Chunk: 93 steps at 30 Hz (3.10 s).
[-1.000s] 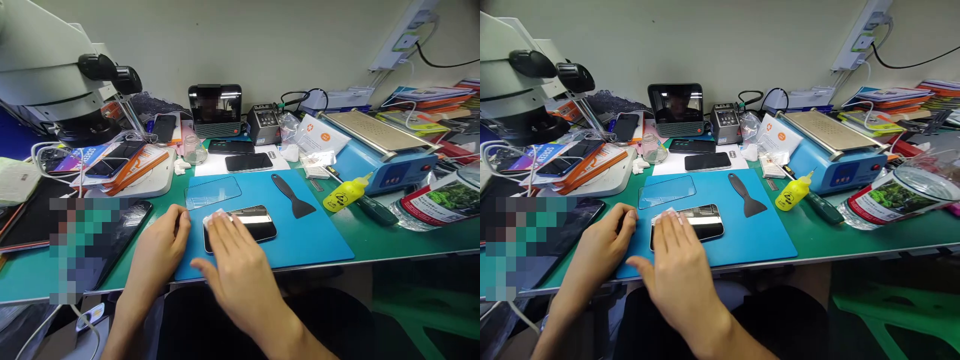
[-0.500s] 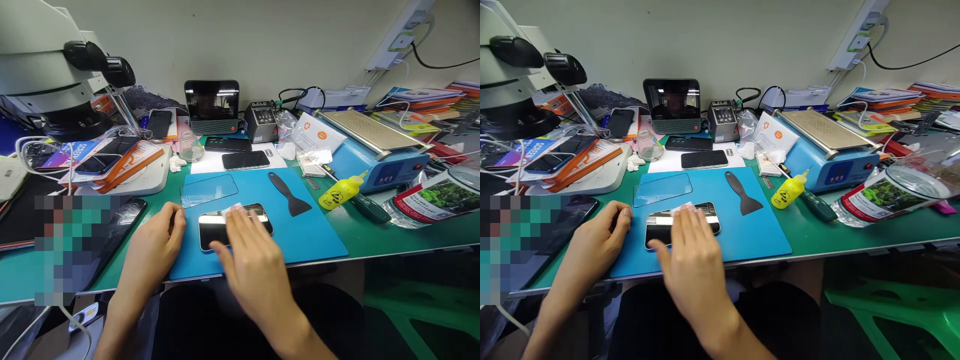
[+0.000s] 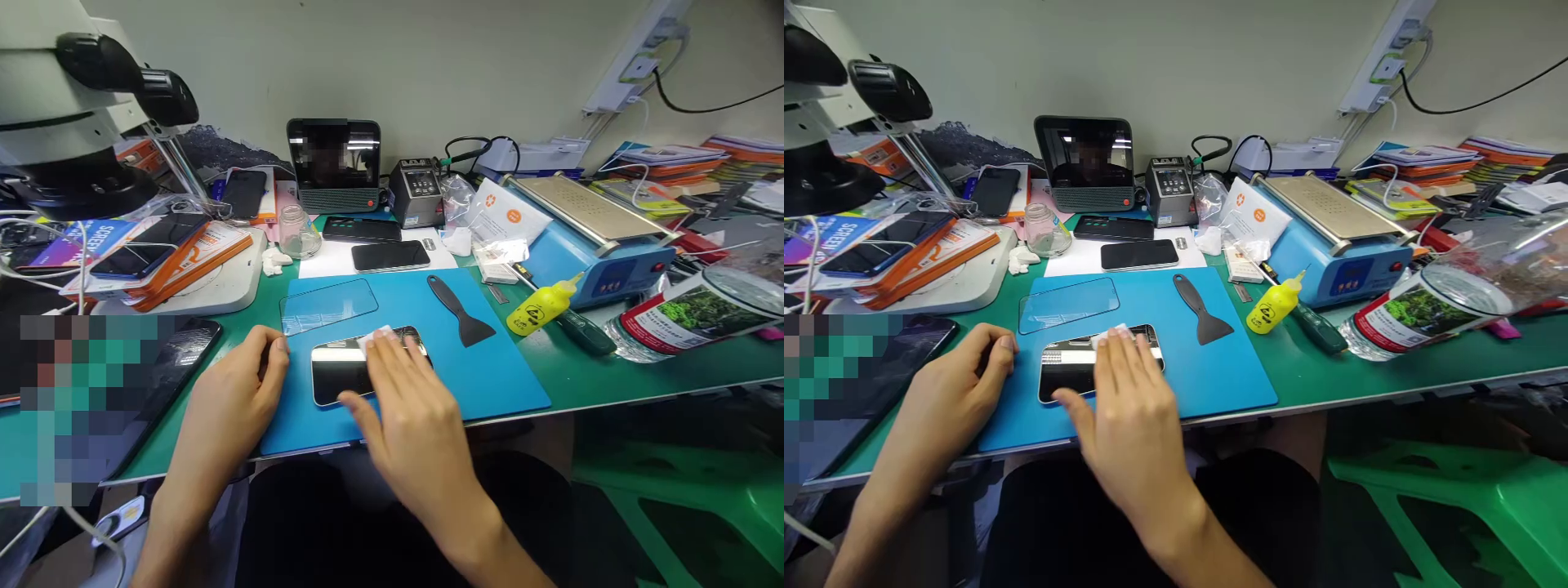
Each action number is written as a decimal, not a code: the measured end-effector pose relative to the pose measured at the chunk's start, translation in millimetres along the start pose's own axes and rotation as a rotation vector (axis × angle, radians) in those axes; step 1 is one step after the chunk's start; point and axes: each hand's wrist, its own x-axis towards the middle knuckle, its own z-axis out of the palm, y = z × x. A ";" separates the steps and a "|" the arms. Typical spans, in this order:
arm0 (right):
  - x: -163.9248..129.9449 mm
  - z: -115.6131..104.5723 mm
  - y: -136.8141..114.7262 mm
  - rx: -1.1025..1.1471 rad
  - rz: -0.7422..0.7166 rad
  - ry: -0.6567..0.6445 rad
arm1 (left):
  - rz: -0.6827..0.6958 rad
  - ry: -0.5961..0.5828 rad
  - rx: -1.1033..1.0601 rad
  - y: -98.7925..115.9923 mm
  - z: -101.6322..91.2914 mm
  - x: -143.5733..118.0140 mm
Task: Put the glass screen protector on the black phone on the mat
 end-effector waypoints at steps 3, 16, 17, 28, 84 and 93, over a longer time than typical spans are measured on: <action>-13.3 -10.0 -7.4 0.057 -0.105 -0.044 | 0.014 -0.010 -0.005 -0.5 0.4 -0.1; -1.5 -17.5 37.4 0.046 -0.022 -0.085 | -0.019 -0.026 0.033 0.2 -0.6 0.5; -6.4 -20.4 37.7 0.045 -0.043 -0.082 | -0.019 -0.028 0.033 -0.1 -0.5 0.5; -20.9 -17.4 23.9 -0.061 -0.052 0.001 | -0.041 -0.023 0.012 2.1 -2.1 -1.6; 7.3 5.8 -16.1 0.185 -0.227 -0.080 | 0.089 -0.012 0.008 2.1 0.8 1.0; -14.0 -26.6 58.1 0.080 -0.151 -0.006 | 0.061 -0.019 -0.005 3.5 -0.9 1.4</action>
